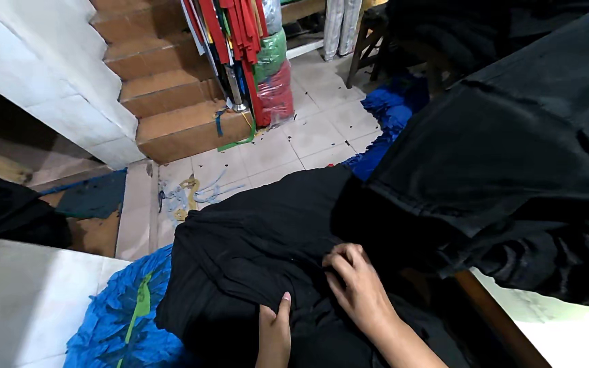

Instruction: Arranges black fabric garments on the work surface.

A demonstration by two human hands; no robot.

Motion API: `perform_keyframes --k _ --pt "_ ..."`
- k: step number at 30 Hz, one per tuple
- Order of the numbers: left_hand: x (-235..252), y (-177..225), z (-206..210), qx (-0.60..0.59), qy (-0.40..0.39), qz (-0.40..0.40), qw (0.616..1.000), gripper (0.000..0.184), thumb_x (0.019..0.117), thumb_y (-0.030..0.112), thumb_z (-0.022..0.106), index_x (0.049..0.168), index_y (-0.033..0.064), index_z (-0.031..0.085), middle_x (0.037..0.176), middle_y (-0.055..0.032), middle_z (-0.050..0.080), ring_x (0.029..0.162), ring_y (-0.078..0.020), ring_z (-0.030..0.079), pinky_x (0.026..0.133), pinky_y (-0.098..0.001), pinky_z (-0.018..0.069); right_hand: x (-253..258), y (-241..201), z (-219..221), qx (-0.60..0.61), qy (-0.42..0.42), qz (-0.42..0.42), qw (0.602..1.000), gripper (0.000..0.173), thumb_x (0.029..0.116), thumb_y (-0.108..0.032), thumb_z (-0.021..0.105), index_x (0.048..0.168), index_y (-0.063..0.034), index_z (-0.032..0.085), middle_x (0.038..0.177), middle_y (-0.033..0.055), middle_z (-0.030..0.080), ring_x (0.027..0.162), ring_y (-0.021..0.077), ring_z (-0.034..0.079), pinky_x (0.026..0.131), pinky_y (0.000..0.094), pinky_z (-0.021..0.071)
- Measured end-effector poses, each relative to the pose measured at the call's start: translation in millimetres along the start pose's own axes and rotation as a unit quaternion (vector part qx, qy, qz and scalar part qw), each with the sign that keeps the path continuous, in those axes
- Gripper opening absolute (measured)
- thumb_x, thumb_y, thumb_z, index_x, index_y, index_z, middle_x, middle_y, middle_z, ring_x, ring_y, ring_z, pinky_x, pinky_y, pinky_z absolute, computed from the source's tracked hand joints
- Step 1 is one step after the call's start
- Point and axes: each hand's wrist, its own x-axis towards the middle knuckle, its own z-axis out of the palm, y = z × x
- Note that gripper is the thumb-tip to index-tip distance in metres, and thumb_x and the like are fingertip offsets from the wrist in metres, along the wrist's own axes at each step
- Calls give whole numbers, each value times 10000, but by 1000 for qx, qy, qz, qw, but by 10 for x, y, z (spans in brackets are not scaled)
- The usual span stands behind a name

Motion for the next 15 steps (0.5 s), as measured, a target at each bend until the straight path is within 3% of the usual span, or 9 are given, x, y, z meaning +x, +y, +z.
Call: perform_keyframes --k 4,6,8,11,13,15 --pt "-33 13 -25 -19 -7 -20 1000 540 1066 273 495 1498 -20 356 1433 -178 515 1280 -126 550 1058 -310 483 -119 -188 -93 1 -15 -98 995 126 997 -124 583 976 -123 707 1064 74 722 1098 259 680 945 413 574" --pt "-57 1 -70 -20 -32 2 999 607 1068 349 457 1520 -27 311 1441 -167 506 1285 -95 540 1072 -290 473 -196 -295 -120 33 -71 -128 989 132 999 -114 584 958 -124 708 974 59 729 989 231 707 871 382 596" --pt "-67 20 -65 -17 -41 17 999 583 1029 267 547 1468 -55 340 1353 -148 559 1217 -64 577 1041 -244 489 -255 -363 -124 90 -167 -130 973 118 978 -99 614 928 -102 721 879 64 713 867 224 714 791 368 609" --pt "-37 6 -13 3 -24 24 999 528 957 65 651 1382 -105 390 1248 -177 614 1139 -73 628 992 -213 514 -188 -339 -132 125 -198 -50 971 208 1018 -229 607 955 -72 727 894 81 729 888 223 726 824 379 607" --pt "-21 -9 -13 13 -18 15 1000 528 975 63 623 1409 -106 374 1303 -196 579 1194 -85 593 1024 -208 482 -60 -275 -110 64 -131 41 989 280 1033 -289 580 1032 -61 744 987 97 746 962 240 729 868 418 608" --pt "-28 12 -14 16 -16 2 1000 542 986 81 611 1433 -93 357 1354 -208 543 1241 -102 561 1048 -216 460 90 -140 -36 -15 -82 133 988 269 1003 -261 630 1135 -46 723 1097 147 718 1032 314 707 894 488 597"
